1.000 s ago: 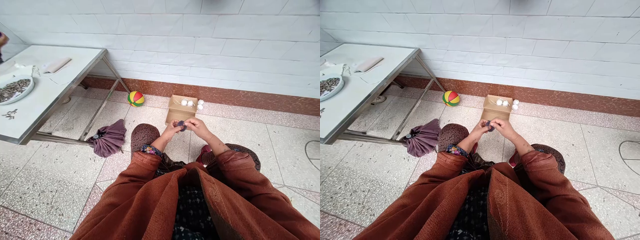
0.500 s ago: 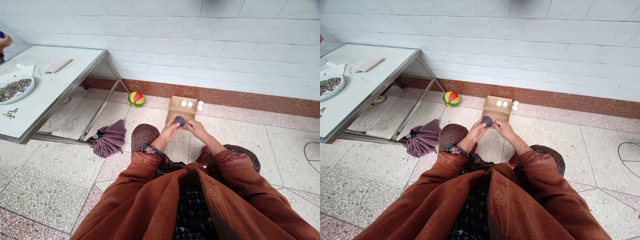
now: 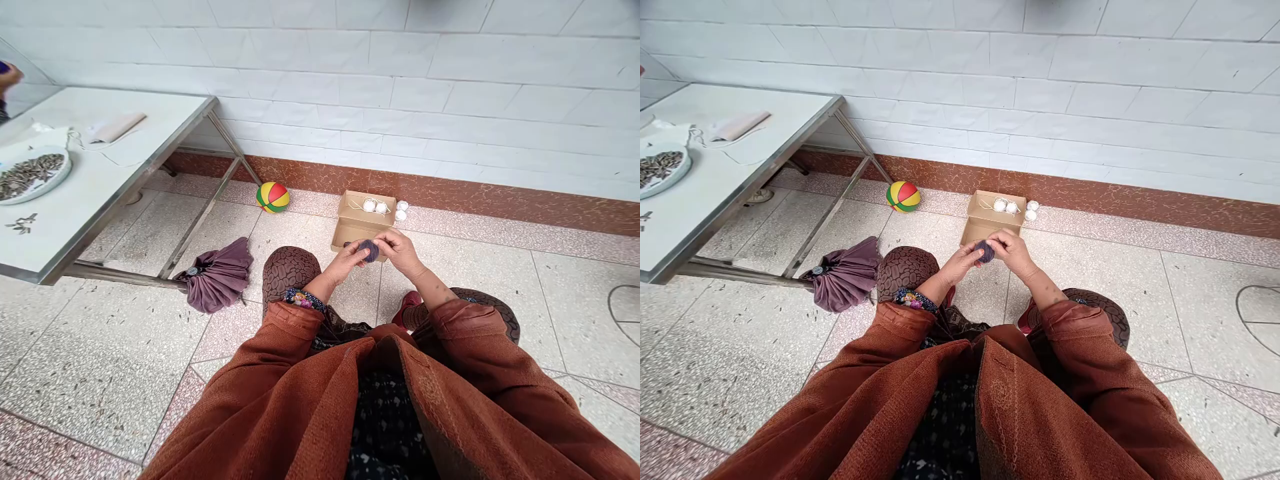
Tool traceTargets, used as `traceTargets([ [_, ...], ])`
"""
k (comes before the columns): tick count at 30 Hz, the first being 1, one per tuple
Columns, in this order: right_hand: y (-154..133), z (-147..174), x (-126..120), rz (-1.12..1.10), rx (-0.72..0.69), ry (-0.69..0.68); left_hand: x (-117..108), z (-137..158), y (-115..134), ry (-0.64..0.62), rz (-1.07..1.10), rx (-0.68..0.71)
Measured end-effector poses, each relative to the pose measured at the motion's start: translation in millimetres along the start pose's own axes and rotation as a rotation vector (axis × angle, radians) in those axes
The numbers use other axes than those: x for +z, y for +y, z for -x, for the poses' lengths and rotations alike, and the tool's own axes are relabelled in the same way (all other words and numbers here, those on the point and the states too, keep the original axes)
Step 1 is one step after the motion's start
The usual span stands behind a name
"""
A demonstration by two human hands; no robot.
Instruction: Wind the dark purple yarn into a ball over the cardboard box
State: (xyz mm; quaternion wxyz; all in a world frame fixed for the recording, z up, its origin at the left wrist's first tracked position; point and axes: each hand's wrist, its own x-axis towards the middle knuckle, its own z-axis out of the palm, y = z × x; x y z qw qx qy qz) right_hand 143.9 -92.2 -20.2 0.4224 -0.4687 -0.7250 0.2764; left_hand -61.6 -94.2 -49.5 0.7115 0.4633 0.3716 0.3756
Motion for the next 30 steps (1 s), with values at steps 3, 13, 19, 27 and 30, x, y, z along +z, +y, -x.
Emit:
traceTargets([
  [3,8.3,-1.3,4.0,0.01,0.089,0.065,3.5,3.3,0.2,-0.158,0.052,-0.053],
  [13,28.3,0.4,20.5,0.008,0.203,0.006,4.6,4.4,5.7,-0.064,0.391,-0.061],
  [19,30.5,5.9,25.8,0.074,0.193,-0.071,5.3,6.0,18.0,0.026,0.453,-0.032],
  [27,4.4,13.7,18.4,-0.019,-0.044,-0.255,-6.5,-5.5,3.8,0.421,0.221,0.01],
  [30,-3.3,8.6,10.8,-0.059,-0.043,-0.192,-5.9,-8.3,-5.0,0.385,0.05,-0.017],
])
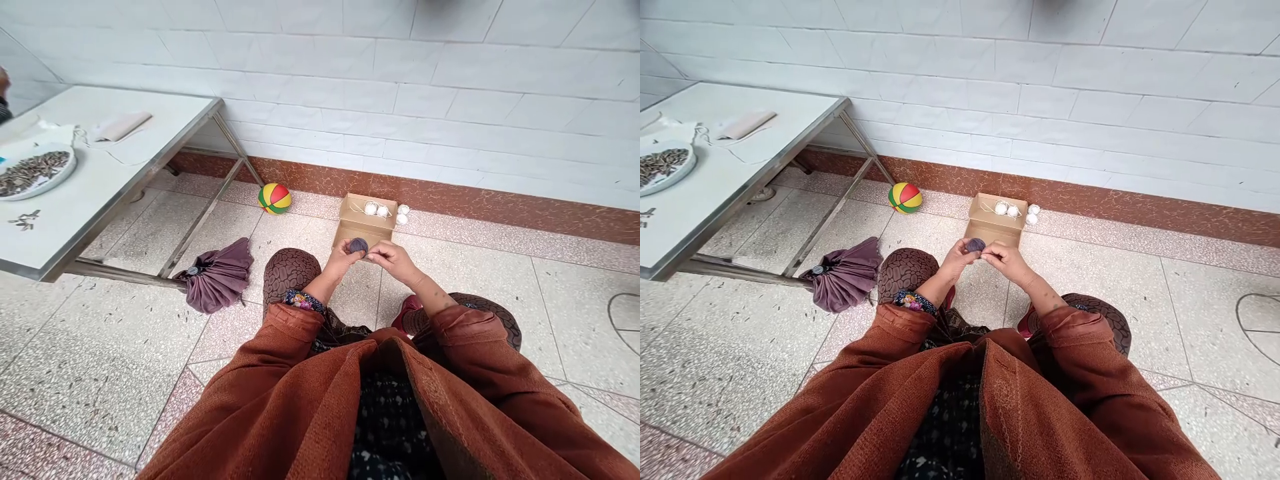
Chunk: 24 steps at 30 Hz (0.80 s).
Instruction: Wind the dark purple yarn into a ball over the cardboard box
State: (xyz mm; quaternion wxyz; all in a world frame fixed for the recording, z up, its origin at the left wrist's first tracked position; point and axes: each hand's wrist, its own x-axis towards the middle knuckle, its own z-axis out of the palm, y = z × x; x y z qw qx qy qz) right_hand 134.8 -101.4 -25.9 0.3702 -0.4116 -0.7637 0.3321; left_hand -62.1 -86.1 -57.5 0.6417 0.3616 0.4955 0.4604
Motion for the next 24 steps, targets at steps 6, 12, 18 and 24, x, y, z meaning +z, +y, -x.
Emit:
traceTargets([
  [6,12.3,-9.3,-7.8,0.021,0.144,0.236,2.8,9.5,3.3,-0.419,-0.018,-0.068],
  [12,22.8,-6.2,3.0,-0.001,0.247,0.219,3.6,19.0,13.6,-0.446,0.234,-0.113],
  [18,15.8,0.5,12.5,0.062,0.245,0.044,2.1,18.5,21.1,-0.329,0.341,-0.074],
  [24,-2.3,5.8,4.5,-0.088,0.098,-0.178,-1.6,5.9,10.1,-0.034,0.023,-0.029],
])
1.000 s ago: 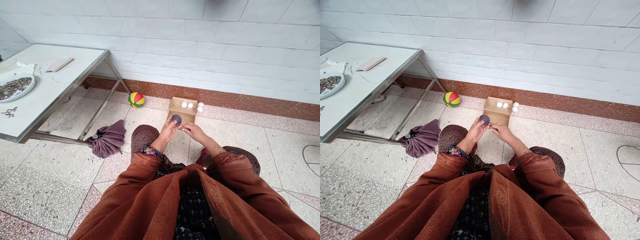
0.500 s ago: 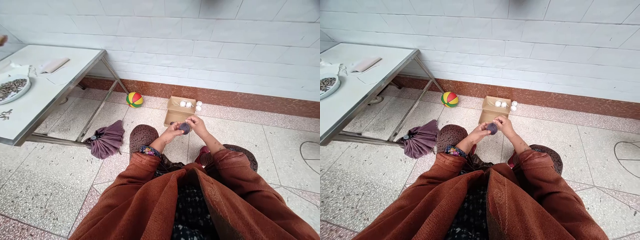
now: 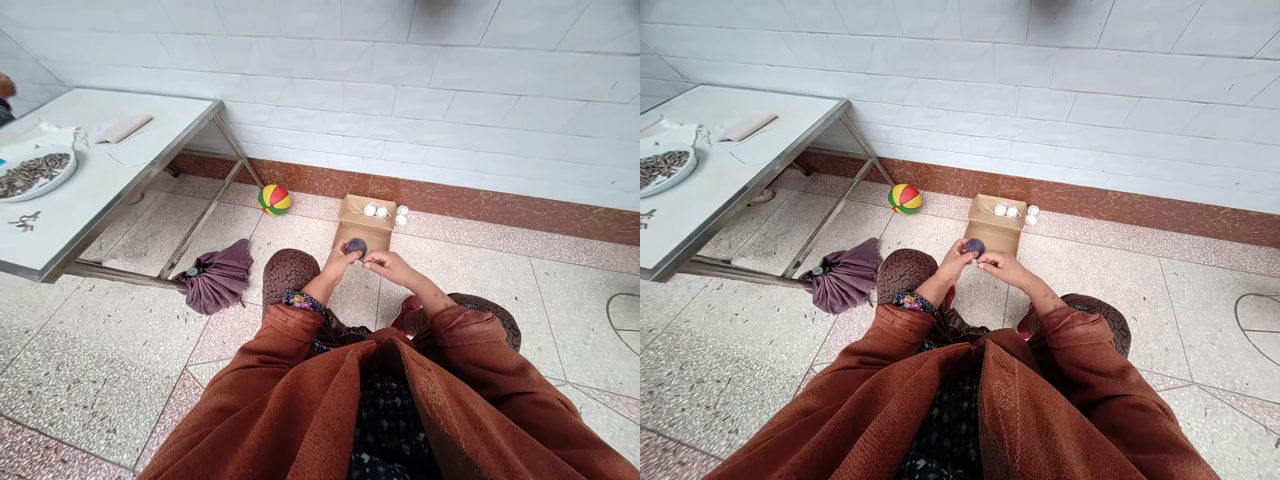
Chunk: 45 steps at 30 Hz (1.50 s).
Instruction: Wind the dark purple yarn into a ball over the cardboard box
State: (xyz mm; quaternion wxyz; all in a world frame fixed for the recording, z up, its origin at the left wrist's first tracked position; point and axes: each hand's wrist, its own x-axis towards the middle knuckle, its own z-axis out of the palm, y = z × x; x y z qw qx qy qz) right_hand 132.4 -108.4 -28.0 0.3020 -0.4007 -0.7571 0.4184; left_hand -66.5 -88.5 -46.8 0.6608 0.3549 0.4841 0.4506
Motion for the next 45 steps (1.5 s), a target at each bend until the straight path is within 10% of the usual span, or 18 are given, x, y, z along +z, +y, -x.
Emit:
traceTargets([
  [10,19.4,-15.6,-14.5,0.005,0.091,0.424,3.3,5.3,-8.7,-0.41,-0.007,-0.104],
  [17,33.4,-14.1,0.2,0.132,0.181,0.279,5.3,6.1,0.2,-0.303,0.28,-0.059],
  [24,13.4,-0.7,6.4,0.114,-0.099,-0.11,-2.4,-1.7,-2.4,-0.026,0.041,0.028],
  [36,17.8,-13.1,-15.0,-0.087,0.056,0.48,2.0,5.5,-5.8,-0.463,-0.058,-0.028],
  [45,29.2,-11.0,4.9,0.085,0.161,0.247,3.8,4.2,-0.7,-0.27,0.232,-0.005],
])
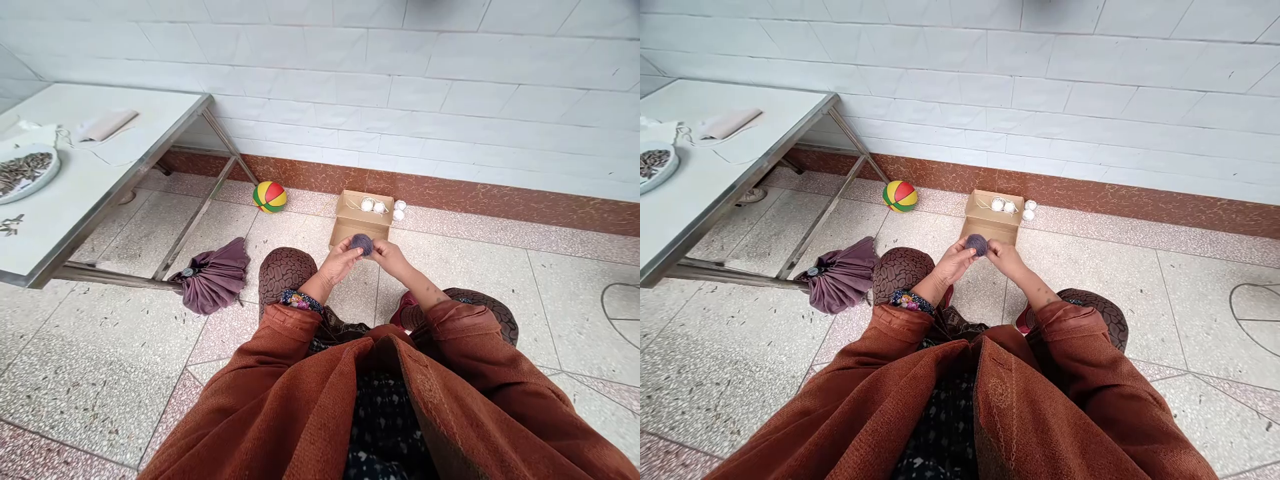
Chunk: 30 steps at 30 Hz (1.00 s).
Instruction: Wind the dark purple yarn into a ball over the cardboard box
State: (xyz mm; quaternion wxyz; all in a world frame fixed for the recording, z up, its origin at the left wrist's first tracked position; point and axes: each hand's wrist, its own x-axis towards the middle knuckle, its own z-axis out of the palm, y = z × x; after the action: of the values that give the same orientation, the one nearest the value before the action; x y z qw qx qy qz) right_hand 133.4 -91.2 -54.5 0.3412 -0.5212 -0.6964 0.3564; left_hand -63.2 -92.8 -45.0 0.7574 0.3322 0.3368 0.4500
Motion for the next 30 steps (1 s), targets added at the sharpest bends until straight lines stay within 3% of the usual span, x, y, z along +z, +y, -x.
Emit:
traceTargets([
  [4,-12.8,9.1,-1.6,-0.022,-0.194,-0.216,-6.1,-6.3,-0.9,0.211,-0.115,0.036],
  [7,-22.5,12.6,-7.7,-0.101,-0.238,-0.237,-9.2,-6.5,-2.2,0.252,-0.259,0.004],
  [9,-25.2,11.3,-12.9,-0.152,-0.218,-0.157,-9.2,-4.4,-3.3,0.188,-0.33,-0.036],
  [14,-15.0,0.5,-19.5,-0.142,-0.113,0.116,-5.6,1.7,-7.3,-0.121,-0.312,-0.092],
  [18,-1.8,-3.7,-11.2,-0.031,0.019,0.104,-3.2,2.3,-8.7,-0.152,-0.125,-0.095],
  [23,0.8,0.3,0.6,0.086,0.059,0.011,-2.7,-0.7,-4.3,-0.036,-0.007,-0.031],
  [30,-16.3,11.2,-1.3,-0.027,-0.124,-0.257,-7.8,-8.3,-4.0,0.25,-0.192,0.022],
])
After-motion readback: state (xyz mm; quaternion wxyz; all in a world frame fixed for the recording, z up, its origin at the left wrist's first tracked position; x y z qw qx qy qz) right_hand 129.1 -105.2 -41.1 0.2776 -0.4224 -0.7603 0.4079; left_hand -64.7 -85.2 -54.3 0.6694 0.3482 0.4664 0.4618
